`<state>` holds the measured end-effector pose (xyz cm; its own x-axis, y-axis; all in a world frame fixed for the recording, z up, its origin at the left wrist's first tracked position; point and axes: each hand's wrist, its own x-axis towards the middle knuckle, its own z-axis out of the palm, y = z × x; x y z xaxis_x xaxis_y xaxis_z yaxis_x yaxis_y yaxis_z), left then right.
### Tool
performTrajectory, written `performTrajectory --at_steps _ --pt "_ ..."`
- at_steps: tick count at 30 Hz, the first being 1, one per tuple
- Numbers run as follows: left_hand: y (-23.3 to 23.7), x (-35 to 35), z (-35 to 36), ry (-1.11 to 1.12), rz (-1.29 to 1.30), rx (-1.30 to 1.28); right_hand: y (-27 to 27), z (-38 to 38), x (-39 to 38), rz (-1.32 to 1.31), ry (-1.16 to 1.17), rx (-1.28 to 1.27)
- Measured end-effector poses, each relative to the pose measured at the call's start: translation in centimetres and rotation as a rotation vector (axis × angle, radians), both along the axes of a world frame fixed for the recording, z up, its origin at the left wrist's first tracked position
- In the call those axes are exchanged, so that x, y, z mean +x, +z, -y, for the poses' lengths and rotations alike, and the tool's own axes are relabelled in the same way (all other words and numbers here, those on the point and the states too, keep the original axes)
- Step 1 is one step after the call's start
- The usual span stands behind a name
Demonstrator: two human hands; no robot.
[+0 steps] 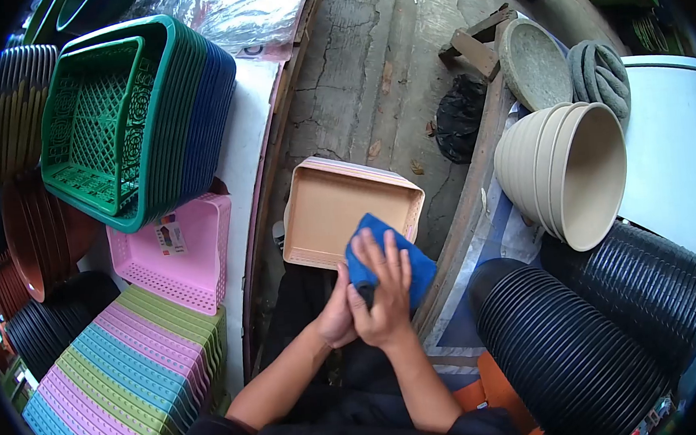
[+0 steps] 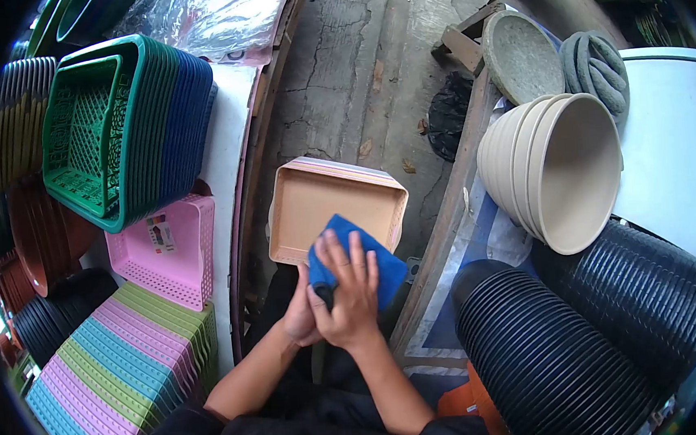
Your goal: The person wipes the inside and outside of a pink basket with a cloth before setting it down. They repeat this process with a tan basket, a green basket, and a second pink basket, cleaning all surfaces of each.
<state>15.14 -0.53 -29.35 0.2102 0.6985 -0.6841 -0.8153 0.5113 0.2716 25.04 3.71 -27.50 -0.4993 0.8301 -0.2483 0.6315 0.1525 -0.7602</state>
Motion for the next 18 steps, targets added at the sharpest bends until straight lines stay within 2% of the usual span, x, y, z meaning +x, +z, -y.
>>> performTrajectory --at_steps 1,2,3,5,6,8,9,10,13,15,17,18 --pt "0.0 -0.1 -0.2 0.073 -0.022 -0.027 0.1 0.5 -0.5 -0.041 0.014 -0.003" --pt "-0.5 -1.3 -0.2 0.103 0.135 -0.019 1.0 1.3 -0.9 -0.108 0.030 -0.090" --pt "-1.4 -1.7 -1.0 0.239 0.253 0.034 1.2 3.0 -0.9 -0.120 0.032 -0.138" --pt "-1.3 -3.6 -2.2 0.271 0.300 0.084 1.8 5.0 0.3 -0.154 0.093 -0.208" --pt "-1.1 -4.1 -2.4 0.171 0.136 0.079 1.8 5.6 1.3 -0.158 0.097 -0.208" --pt "-1.9 -4.6 -1.9 0.144 0.103 0.013 1.4 5.9 3.7 -0.318 -0.039 -0.348" --pt "-1.9 -4.6 -1.7 0.140 0.096 0.000 0.9 5.7 4.5 -0.429 -0.182 -0.346" --pt "-1.7 -4.6 -1.6 0.142 0.093 0.001 0.5 5.3 5.0 -0.431 -0.180 -0.345" --pt "-1.5 -4.0 -1.3 0.135 -0.009 -0.067 -0.5 3.7 5.9 -0.827 -0.922 -0.571" --pt "-2.2 -3.6 -1.1 0.143 -0.084 -0.159 -0.8 2.0 5.7 -0.894 -0.925 -0.566" --pt "-3.1 -3.7 -0.9 0.155 -0.046 -0.195 -0.2 1.3 5.1 -0.957 -0.928 -0.561" --pt "-5.7 -3.6 0.0 0.258 0.378 0.029 0.5 1.4 4.2 -0.918 -0.849 -0.651"
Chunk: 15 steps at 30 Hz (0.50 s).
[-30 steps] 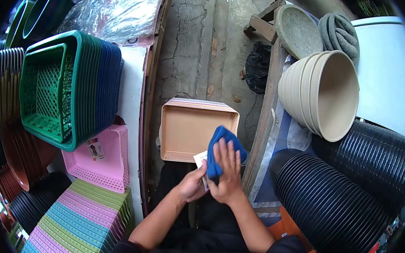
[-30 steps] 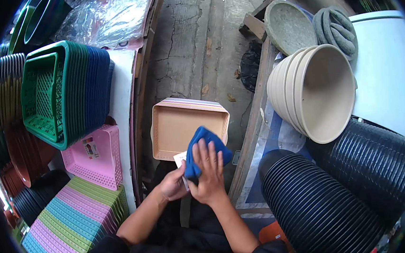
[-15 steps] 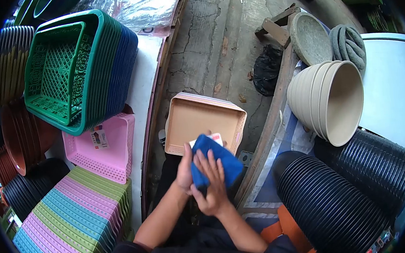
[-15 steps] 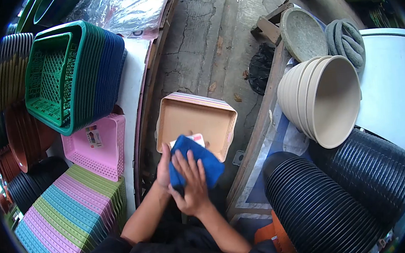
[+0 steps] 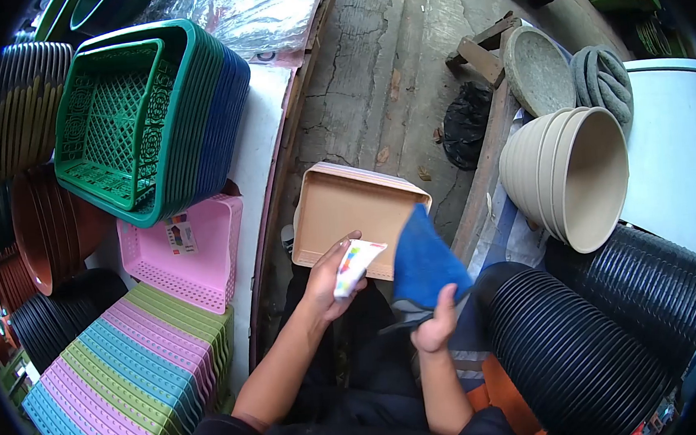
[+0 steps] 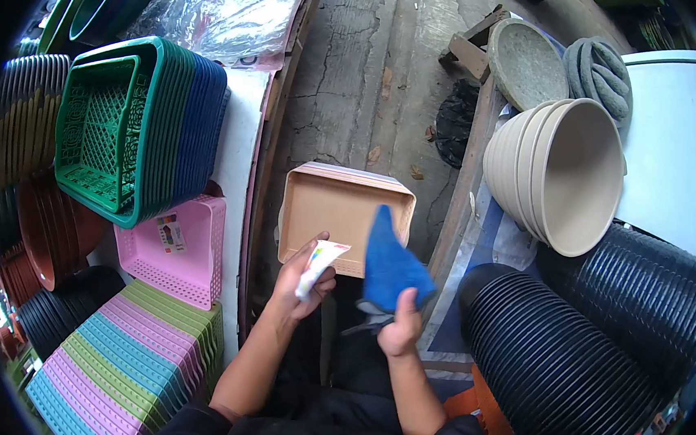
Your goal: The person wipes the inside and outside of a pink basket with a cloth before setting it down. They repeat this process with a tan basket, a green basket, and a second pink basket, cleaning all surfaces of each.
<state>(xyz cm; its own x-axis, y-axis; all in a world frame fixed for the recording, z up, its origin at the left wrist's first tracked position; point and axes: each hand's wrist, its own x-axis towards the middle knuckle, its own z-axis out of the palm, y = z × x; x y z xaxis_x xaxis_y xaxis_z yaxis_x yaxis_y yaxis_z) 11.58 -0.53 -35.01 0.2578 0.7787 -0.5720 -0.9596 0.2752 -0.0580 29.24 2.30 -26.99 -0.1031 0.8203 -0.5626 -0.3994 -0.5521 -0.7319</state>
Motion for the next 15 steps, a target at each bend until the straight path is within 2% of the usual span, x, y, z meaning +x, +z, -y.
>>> performTrajectory --at_steps 1,3,5,6,7,9,10,11,13,14,15 --pt "-1.4 0.2 0.5 0.139 0.395 0.254 0.5 0.2 -0.9 -0.018 0.106 -0.041" --pt "-0.7 1.2 -0.2 0.140 0.376 0.225 0.5 0.5 -3.0 -0.015 0.419 0.173" --pt "0.1 1.7 -0.6 -0.031 -0.209 -0.163 0.8 0.1 -5.1 0.336 0.702 0.546" --pt "-2.7 1.9 0.9 -0.152 -0.448 -0.015 1.2 -0.1 -6.0 0.384 0.804 0.566" --pt "-2.7 2.2 1.4 -0.157 -0.449 -0.017 1.0 -0.2 -6.3 0.382 0.800 0.562" --pt "-2.7 3.3 1.9 -0.003 -0.499 -0.068 0.5 -0.2 -6.5 0.528 0.804 0.618" --pt "-2.7 3.6 1.9 0.077 -0.521 -0.091 -0.9 0.1 -6.3 0.525 0.778 0.566" --pt "1.6 3.0 0.6 -0.132 -1.058 0.016 -1.8 0.2 -6.3 0.476 0.711 0.506" --pt "-0.3 3.8 1.9 -0.011 -0.889 -0.280 -3.3 1.7 -6.1 0.367 0.729 0.408" --pt "-0.3 3.2 1.7 -0.012 -0.890 -0.279 -3.4 2.5 -6.2 0.367 0.728 0.409" --pt "-0.3 2.3 1.5 -0.019 -0.755 -0.361 -3.3 3.5 -6.3 0.256 0.648 0.337"
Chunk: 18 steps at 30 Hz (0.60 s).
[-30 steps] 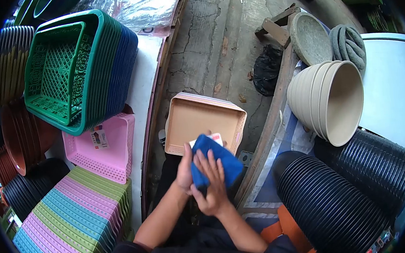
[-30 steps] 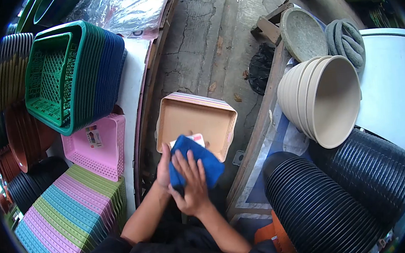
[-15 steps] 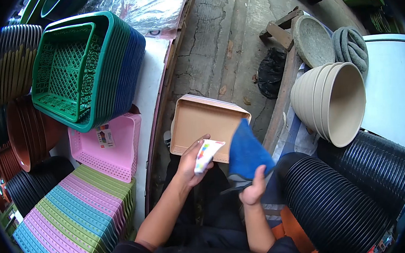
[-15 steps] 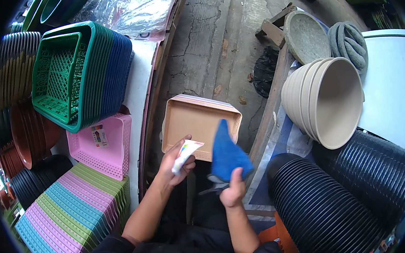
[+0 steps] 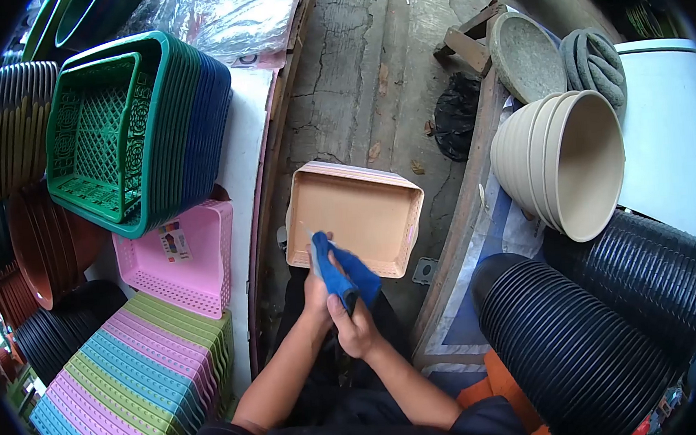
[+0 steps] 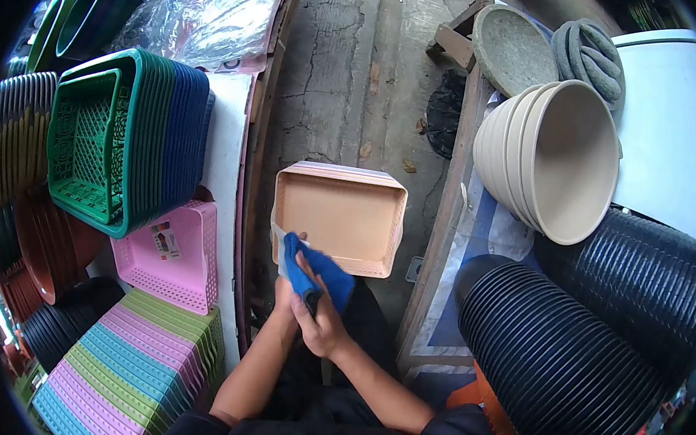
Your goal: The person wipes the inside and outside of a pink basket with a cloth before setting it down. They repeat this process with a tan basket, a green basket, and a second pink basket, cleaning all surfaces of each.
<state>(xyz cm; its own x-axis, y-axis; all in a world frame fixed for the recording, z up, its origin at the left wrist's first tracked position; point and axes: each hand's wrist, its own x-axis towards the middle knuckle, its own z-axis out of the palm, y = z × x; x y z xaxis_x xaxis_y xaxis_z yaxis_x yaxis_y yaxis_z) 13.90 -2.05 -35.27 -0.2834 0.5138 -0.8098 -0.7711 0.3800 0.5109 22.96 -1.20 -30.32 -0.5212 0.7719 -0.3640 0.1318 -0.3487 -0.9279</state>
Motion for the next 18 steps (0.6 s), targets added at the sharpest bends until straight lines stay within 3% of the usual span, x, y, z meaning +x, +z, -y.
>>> performTrajectory --at_steps 2,4,8,14,18 --pt "-0.4 -1.5 0.6 0.059 0.119 -0.072 0.5 2.0 0.5 -0.105 -0.062 -0.097" --pt "-1.9 -2.9 1.2 0.119 -0.231 -0.135 0.7 2.9 1.8 -0.155 -0.165 -0.518" --pt "1.8 -6.4 1.6 0.312 -0.368 -0.039 1.7 1.6 2.3 -0.001 -0.298 -0.505" --pt "5.4 -12.8 6.1 0.583 -0.485 -0.051 -2.2 1.2 0.8 -0.066 -0.294 -0.493" --pt "3.1 -18.4 8.5 0.814 -0.648 -0.094 -3.0 -0.7 -0.2 0.001 -0.340 -0.486"
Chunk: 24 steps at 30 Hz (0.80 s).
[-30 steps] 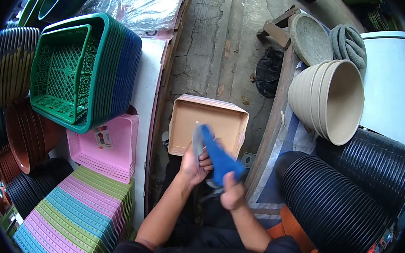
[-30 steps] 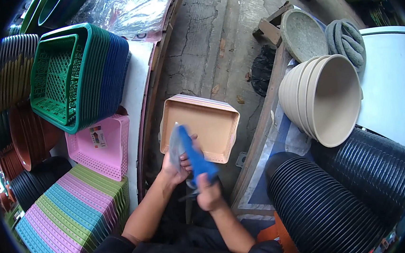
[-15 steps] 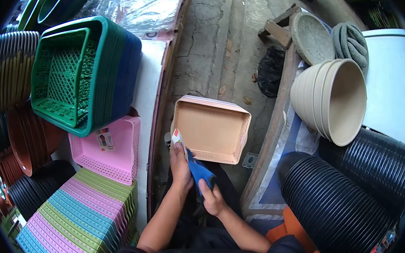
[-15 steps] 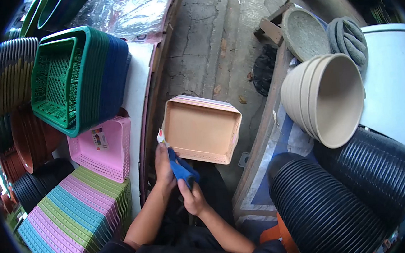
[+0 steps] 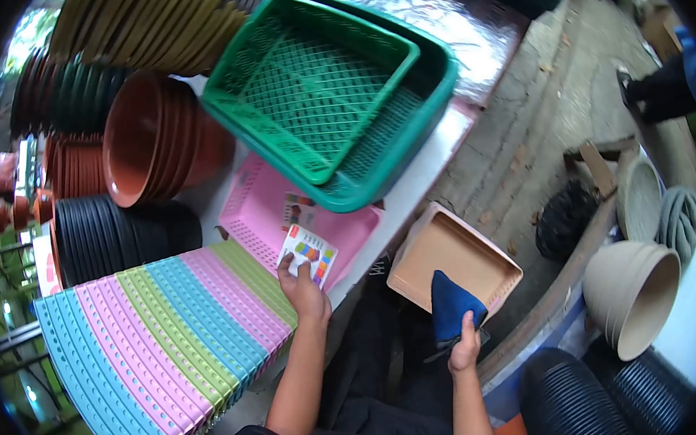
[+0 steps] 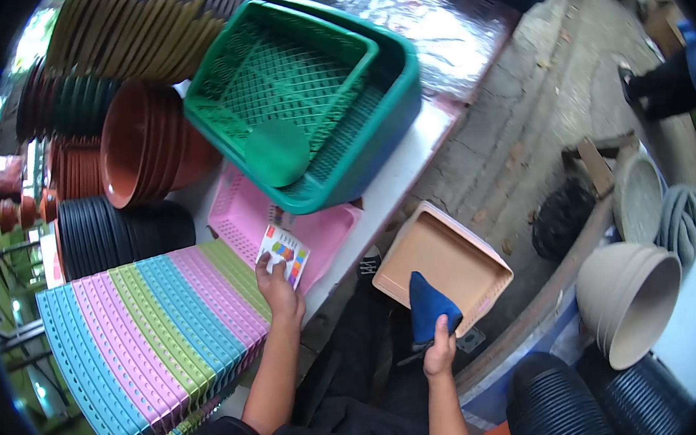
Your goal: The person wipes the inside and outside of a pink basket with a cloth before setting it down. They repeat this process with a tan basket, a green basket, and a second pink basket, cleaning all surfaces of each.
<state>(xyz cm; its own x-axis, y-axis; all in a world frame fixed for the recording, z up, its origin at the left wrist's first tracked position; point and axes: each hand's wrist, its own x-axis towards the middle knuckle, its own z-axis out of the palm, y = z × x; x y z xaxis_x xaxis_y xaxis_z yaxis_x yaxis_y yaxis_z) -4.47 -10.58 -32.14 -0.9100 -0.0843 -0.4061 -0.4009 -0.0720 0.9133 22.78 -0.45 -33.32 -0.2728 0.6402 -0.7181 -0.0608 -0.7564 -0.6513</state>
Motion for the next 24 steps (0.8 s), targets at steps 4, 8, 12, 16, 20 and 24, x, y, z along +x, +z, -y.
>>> performTrajectory --at_steps 4,8,12,16,20,24 --pt "-8.0 -4.5 2.0 0.097 0.045 -0.149 0.0 -1.0 -1.3 -0.018 0.062 0.025" --pt "-7.9 -6.5 -0.1 0.090 0.113 -0.251 -0.2 -1.7 -2.7 0.013 0.072 0.001" --pt "-8.6 -6.9 0.2 0.083 0.107 -0.310 -0.6 -1.9 -3.0 0.041 0.063 -0.001" --pt "-9.0 -5.1 0.0 -0.067 -0.342 -1.180 -0.7 -1.6 -3.5 0.010 0.031 -0.054" --pt "-4.8 -1.6 0.3 -0.309 -0.582 -1.060 -0.3 -1.5 -4.2 0.032 0.011 -0.044" --pt "-2.7 1.4 1.4 -0.913 -0.431 -0.950 -0.2 -1.5 -3.7 0.023 -0.017 -0.061"
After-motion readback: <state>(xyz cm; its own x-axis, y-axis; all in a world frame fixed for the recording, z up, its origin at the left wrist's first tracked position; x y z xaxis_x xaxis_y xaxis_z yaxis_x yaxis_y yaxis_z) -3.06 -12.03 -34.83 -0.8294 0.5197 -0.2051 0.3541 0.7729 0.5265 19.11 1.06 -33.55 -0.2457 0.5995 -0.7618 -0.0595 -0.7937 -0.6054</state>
